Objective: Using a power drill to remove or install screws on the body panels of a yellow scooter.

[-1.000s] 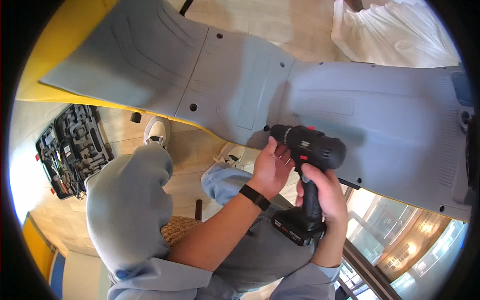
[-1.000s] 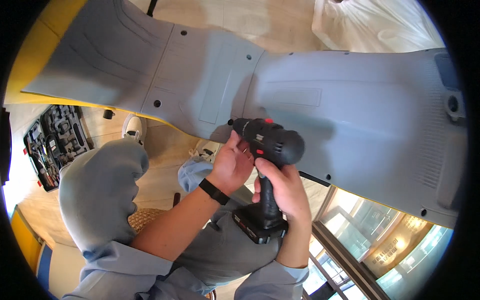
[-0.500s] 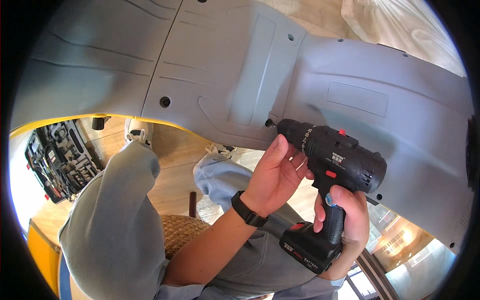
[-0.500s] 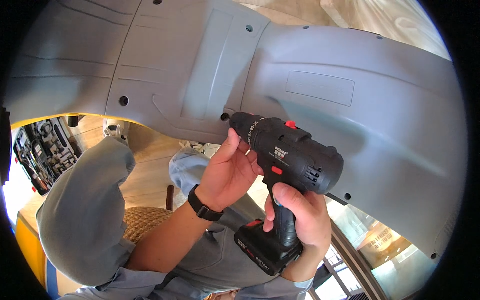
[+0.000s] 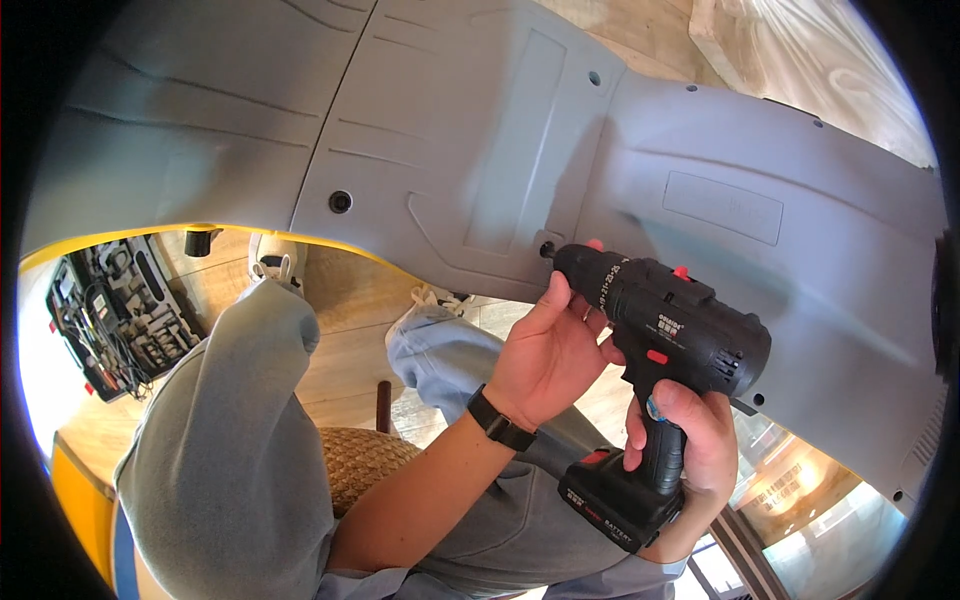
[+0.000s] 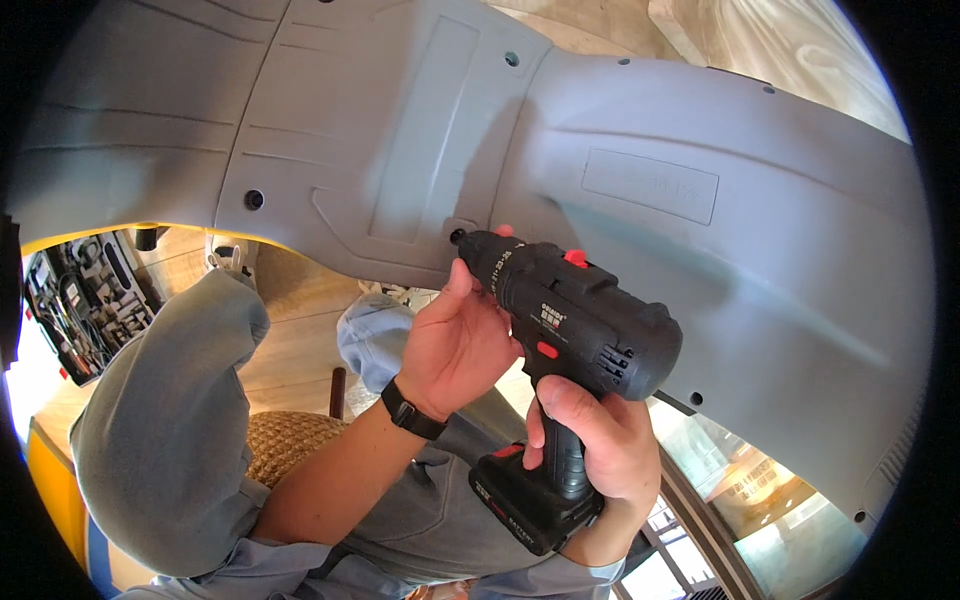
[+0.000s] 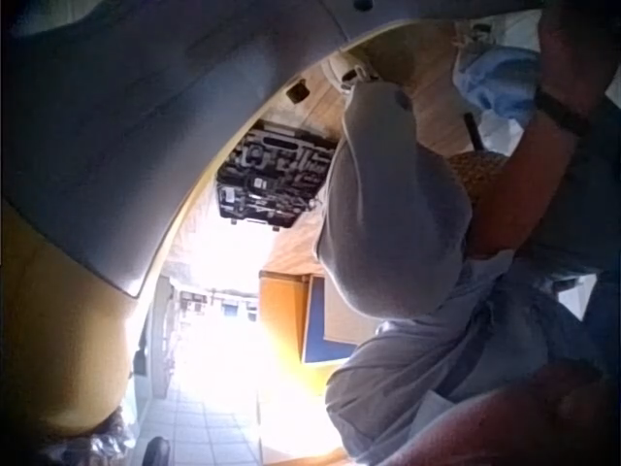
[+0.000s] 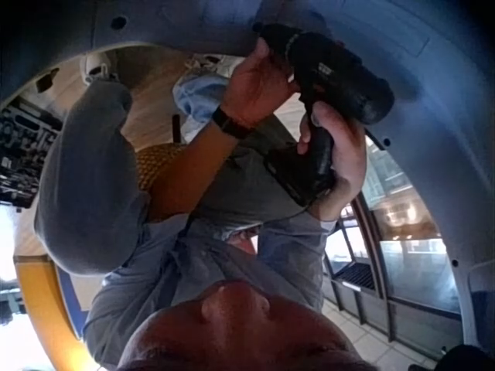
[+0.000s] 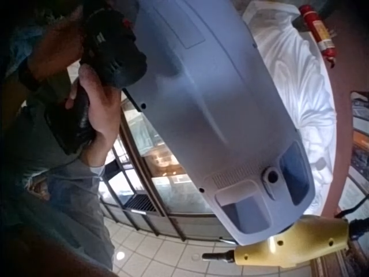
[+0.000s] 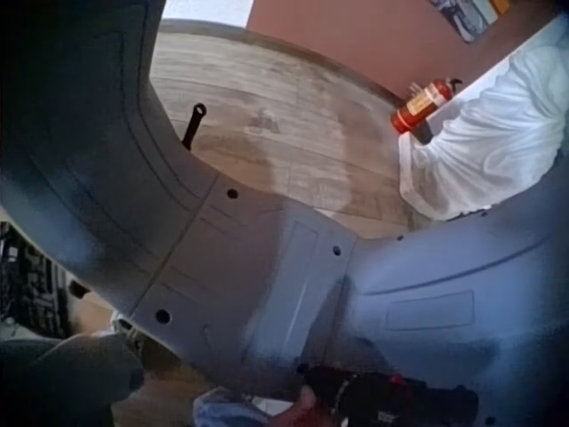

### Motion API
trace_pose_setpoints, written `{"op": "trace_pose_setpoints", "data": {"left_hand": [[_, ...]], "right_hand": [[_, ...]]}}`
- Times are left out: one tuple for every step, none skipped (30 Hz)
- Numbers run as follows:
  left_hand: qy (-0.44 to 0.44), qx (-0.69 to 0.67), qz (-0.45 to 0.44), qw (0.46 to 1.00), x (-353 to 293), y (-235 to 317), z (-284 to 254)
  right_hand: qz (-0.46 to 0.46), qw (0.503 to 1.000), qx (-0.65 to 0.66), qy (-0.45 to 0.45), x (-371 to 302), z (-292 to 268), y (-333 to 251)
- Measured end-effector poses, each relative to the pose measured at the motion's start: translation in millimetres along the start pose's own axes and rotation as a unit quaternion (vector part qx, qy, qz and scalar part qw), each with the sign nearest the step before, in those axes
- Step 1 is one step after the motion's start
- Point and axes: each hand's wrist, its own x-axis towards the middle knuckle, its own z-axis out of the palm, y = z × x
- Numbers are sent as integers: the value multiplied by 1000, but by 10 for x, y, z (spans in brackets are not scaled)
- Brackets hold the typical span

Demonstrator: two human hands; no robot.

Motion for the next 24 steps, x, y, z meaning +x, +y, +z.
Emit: {"op": "trace_pose_setpoints", "data": {"left_hand": [[11,18,4,1000,-5,10,-7],[12,20,6,1000,-15,21,-27],[0,18,3,1000,-1,-10,-37],[-12,17,-1,1000,13,-34,-35],[-12,17,-1,1000,14,-28,-33],[-28,24,0,999,21,-16,-28],[-44,31,1,999,25,-13,-24],[-43,32,2,999,14,-10,-8],[-31,7,9,999,3,-16,21],[-19,-19,15,1000,-3,-24,35],[-20,-18,15,1000,-7,-25,36],[-4,-29,14,999,-8,-28,28],[13,-39,12,999,-8,-31,31],[14,-38,12,999,-15,-21,55],[21,-18,16,999,-16,-5,104],[29,2,20,999,-17,13,142],[29,1,19,999,-17,20,164],[46,14,12,999,-19,31,185],[63,26,5,998,-21,37,201],[62,26,4,998,-13,40,205],[53,20,0,998,-5,43,204],[45,14,-5,999,1,42,198],[44,15,-4,999,1,48,183],[20,10,3,1000,5,50,149]], "right_hand": [[-2,1000,6,-5,2,7,5],[-1,1000,7,-7,6,14,15],[-1,1000,-3,-1,-19,5,-3],[-1,1000,-12,5,-40,0,-23],[-1,1000,-12,6,-43,9,-24],[-4,1000,-5,5,-44,25,-28],[-7,1000,2,5,-47,37,-33],[-7,1000,3,4,-39,46,-29],[-6,1000,-5,-1,-34,53,-26],[-5,1000,-13,-5,-31,59,-26],[-6,1000,-13,-5,-35,79,-43],[-3,1000,-23,0,-44,104,-68],[1,999,-34,6,-53,126,-93],[1,999,-33,5,-48,144,-96],[-1,999,-43,-8,-43,160,-100],[-4,998,-52,-22,-37,174,-112],[-4,998,-52,-21,-36,184,-158],[8,995,-101,-21,-29,195,-221],[20,988,-149,-20,-25,203,-260],[19,988,-149,-20,-17,206,-272],[9,990,-136,-23,-9,207,-277],[-1,992,-122,-26,-4,204,-276],[-3,992,-123,-27,2,185,-245],[-5,994,-106,-22,10,144,-192]]}}
